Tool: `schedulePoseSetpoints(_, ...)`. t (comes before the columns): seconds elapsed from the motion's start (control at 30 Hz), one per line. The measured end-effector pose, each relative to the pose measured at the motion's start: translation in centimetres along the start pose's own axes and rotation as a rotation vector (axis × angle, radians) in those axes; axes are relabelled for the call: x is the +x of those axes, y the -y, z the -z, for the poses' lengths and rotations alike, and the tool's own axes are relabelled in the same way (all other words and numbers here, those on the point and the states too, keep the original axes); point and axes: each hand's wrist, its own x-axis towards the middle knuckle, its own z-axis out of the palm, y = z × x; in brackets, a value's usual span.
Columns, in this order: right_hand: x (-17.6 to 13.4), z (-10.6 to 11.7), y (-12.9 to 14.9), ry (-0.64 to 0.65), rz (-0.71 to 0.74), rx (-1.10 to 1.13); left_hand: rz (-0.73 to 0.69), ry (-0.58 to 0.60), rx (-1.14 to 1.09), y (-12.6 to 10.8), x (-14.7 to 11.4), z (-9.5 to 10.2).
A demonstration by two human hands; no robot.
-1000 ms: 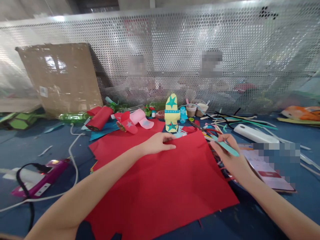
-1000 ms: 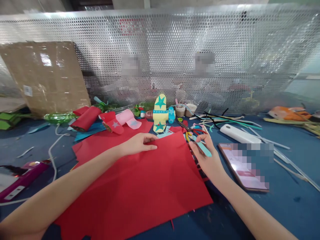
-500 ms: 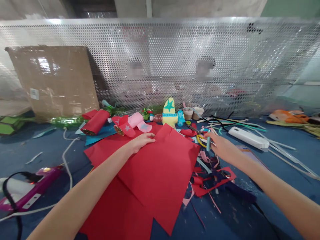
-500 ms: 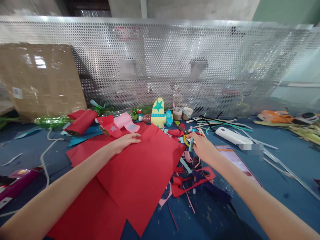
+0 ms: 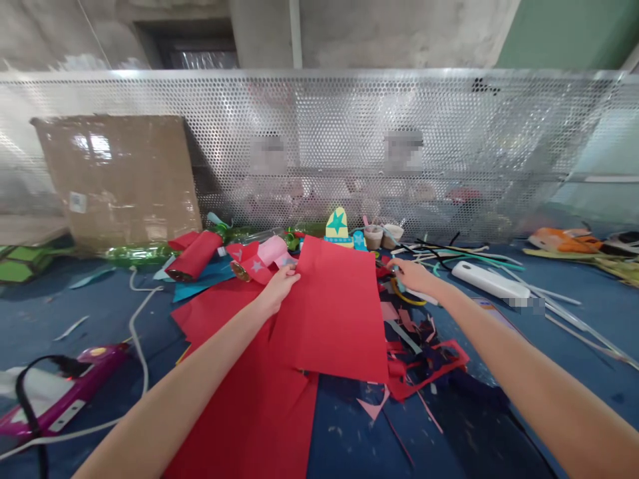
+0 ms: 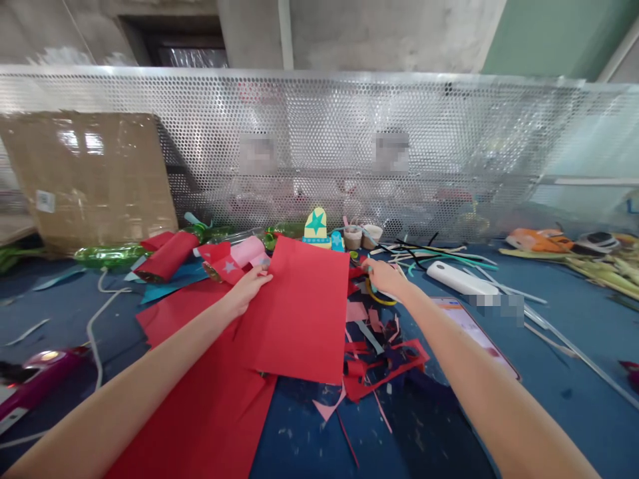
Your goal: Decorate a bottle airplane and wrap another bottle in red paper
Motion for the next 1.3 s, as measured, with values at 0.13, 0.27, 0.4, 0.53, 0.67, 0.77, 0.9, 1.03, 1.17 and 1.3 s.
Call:
schedulePoseSetpoints(0.13,0.7,0.2,-0.6,-0.006,-0.053,0.041,0.031,0.082,0.031,0.0,-0.2,0.0)
schedulePoseSetpoints(0.27,1.5,0.3,-1.6,-0.021,-0.107,0.045,0.114,0.194,0.096,0.6,0.6,0.4)
schedulePoseSetpoints(0.4,1.7,0.2,-2.1,-0.014,-0.129,0.039,0.134,0.252,0.149,1.0,1.5,0.6)
schedulePoseSetpoints(0.53,1.5,0.0,-2.3,-0.020,-0.144,0.026,0.085,0.246,0.135,0.9,1.5,0.3)
schedulePoseSetpoints(0.67,1.3,0.0,-2.7,-0.030,-0.159,0.010,0.018,0.190,0.068,0.9,1.3,-0.4)
schedulePoseSetpoints(0.77,1.2,0.3,-3.3,-0.058,-0.172,-0.005,-0.015,0.146,0.028,1.1,0.9,-0.8)
schedulePoseSetpoints(0.9,1.2,0.6,-4.0,-0.091,-0.167,-0.015,-0.005,0.162,0.029,1.0,0.1,-1.1)
schedulePoseSetpoints(1.03,0.8,0.7,-4.2,-0.105,-0.148,-0.021,0.006,0.203,0.080,0.6,-0.6,-1.3)
schedulePoseSetpoints(1.17,0.3,0.9,-3.6,-0.123,-0.126,-0.028,-0.035,0.127,0.142,0.8,-0.8,-1.5)
schedulePoseSetpoints(1.3,-0.5,1.9,-1.8,-0.160,-0.064,-0.009,-0.095,0.042,0.185,1.3,-0.7,-1.8)
